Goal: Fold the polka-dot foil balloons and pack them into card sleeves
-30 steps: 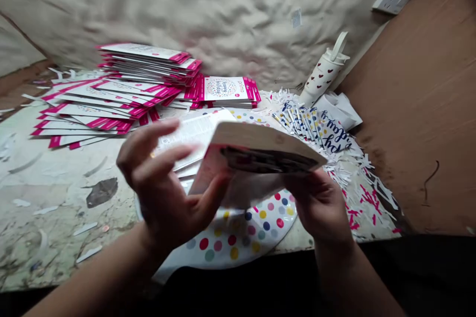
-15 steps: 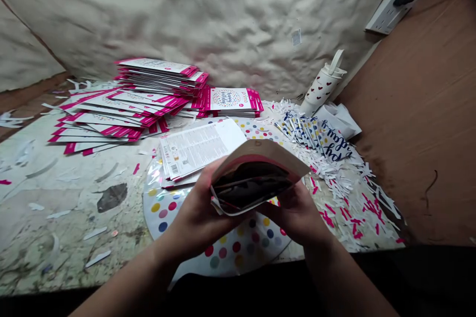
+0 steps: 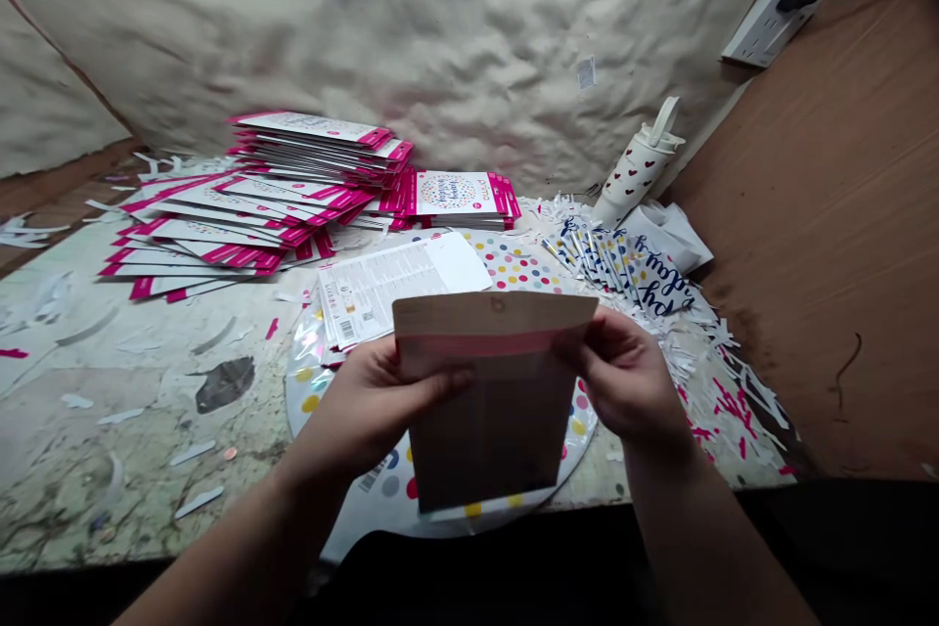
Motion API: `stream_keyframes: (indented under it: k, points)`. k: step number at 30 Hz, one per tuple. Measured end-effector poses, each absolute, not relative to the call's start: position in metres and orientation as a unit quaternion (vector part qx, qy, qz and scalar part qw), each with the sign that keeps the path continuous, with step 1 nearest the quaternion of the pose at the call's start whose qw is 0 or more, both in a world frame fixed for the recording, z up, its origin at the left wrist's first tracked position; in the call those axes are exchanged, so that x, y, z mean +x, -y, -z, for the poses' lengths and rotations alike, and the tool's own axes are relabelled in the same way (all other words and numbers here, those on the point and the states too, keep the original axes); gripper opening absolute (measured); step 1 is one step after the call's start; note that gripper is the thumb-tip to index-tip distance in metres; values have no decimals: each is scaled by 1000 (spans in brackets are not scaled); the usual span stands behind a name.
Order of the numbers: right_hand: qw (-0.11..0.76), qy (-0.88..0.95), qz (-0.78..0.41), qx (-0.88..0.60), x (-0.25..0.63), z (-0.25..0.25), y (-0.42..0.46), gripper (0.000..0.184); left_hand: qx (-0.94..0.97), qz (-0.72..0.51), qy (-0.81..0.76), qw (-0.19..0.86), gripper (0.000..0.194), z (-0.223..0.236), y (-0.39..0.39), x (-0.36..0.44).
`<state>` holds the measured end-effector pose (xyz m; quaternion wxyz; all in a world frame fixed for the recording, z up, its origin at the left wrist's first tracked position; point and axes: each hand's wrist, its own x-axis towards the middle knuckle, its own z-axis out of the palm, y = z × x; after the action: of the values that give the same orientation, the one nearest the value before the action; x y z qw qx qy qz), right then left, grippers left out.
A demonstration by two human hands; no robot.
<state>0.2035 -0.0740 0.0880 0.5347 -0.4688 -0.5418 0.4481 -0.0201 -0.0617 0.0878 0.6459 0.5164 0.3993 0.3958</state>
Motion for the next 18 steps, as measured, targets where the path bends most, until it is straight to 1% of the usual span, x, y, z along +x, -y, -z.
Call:
stream_keyframes:
  k: [1,2,4,5,7,10,18]
  points:
    - [513,551,-436,-493,207,-85,69,25,508,-368,-408,663,24,-83,60,-20]
    - [490,559,-411,-528,210,-80,65,29,496,-348,-416,678,24,-77,59,-19]
    - [457,581,-304,-601,208,-67,61,32,459,-329,-438,700,27,-60,60,-15]
    - [442,607,-237,-616,203,-61,62,30,438,-323,-448,709,28,-52,62,-12]
    - [404,687,-139,-588,189,-48,71,21,410,-314,-460,722,29,-38,68,-6]
    - [341,780,-118,-511,166,-39,88,22,419,-311,-464,716,29,-32,76,-1]
    - [314,791,-93,-517,154,-45,86,21,474,-327,-472,667,29,-42,78,-1]
